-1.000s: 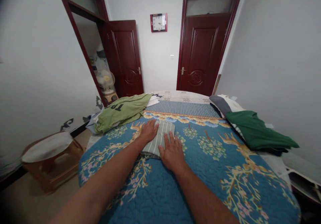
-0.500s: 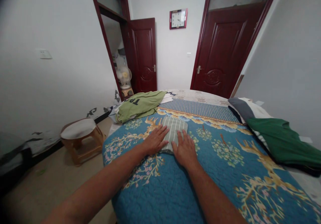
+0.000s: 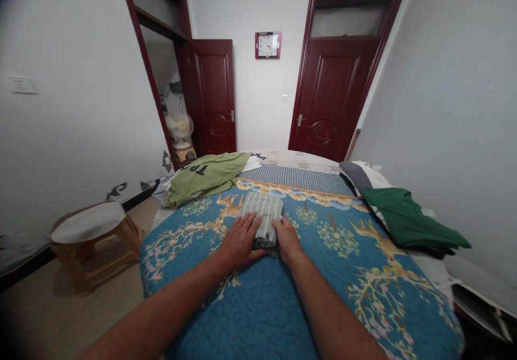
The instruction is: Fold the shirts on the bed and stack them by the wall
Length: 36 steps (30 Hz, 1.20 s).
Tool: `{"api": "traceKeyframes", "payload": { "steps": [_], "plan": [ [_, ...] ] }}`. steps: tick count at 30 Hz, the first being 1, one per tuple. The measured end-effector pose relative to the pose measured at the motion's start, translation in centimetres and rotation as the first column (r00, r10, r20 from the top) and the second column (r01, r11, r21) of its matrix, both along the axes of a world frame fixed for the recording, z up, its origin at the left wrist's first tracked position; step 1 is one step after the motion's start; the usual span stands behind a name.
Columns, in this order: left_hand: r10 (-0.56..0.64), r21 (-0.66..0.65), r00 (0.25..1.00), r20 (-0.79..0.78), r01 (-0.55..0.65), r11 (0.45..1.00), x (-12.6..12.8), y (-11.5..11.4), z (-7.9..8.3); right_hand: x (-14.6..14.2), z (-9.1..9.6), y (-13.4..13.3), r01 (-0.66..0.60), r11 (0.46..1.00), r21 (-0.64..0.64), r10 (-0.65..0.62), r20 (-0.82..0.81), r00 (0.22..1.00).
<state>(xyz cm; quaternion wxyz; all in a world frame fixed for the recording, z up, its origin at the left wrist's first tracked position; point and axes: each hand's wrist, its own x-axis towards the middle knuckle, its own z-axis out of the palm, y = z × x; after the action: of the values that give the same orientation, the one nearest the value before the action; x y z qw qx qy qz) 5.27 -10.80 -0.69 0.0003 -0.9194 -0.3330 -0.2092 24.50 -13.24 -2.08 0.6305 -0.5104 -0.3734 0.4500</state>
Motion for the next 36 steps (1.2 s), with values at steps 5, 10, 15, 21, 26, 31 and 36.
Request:
{"api": "traceKeyframes", "payload": {
  "steps": [5,10,15,21,26,31,36],
  "plan": [
    [0.069,-0.042,0.99,0.123,-0.064,0.997,-0.6,1.1,0.2,-1.2,2.0,-1.1,-0.189,0.981,0.029,0.19,-0.281,0.941],
    [0.045,-0.207,0.892,0.45,0.055,0.977,-1.3,2.1,2.2,-1.1,2.7,-1.8,-0.343,0.932,0.118,0.362,-0.239,0.901],
    [0.416,-0.598,0.492,0.765,0.305,0.741,-0.4,3.2,6.1,0.1,3.8,-1.6,-0.195,0.952,0.235,0.206,-0.023,0.978],
    [0.664,-0.59,0.358,0.657,0.792,0.156,1.8,4.4,7.5,6.1,5.1,-1.2,0.402,0.891,0.211,-0.439,0.179,0.88],
    [0.731,-0.706,0.483,0.482,0.709,-0.004,2.9,5.5,4.7,9.9,3.5,-1.1,0.197,0.974,-0.114,-0.188,0.086,0.978],
    [0.741,-0.86,0.488,0.461,0.453,0.237,1.7,6.7,2.7,11.9,2.5,-1.5,0.418,0.895,-0.157,-0.191,0.713,0.675],
    [0.54,-0.715,0.618,0.571,0.052,0.697,0.3,6.8,3.1,12.1,3.4,-2.0,0.5,0.859,0.111,-0.308,0.892,0.331]
  ]
}}
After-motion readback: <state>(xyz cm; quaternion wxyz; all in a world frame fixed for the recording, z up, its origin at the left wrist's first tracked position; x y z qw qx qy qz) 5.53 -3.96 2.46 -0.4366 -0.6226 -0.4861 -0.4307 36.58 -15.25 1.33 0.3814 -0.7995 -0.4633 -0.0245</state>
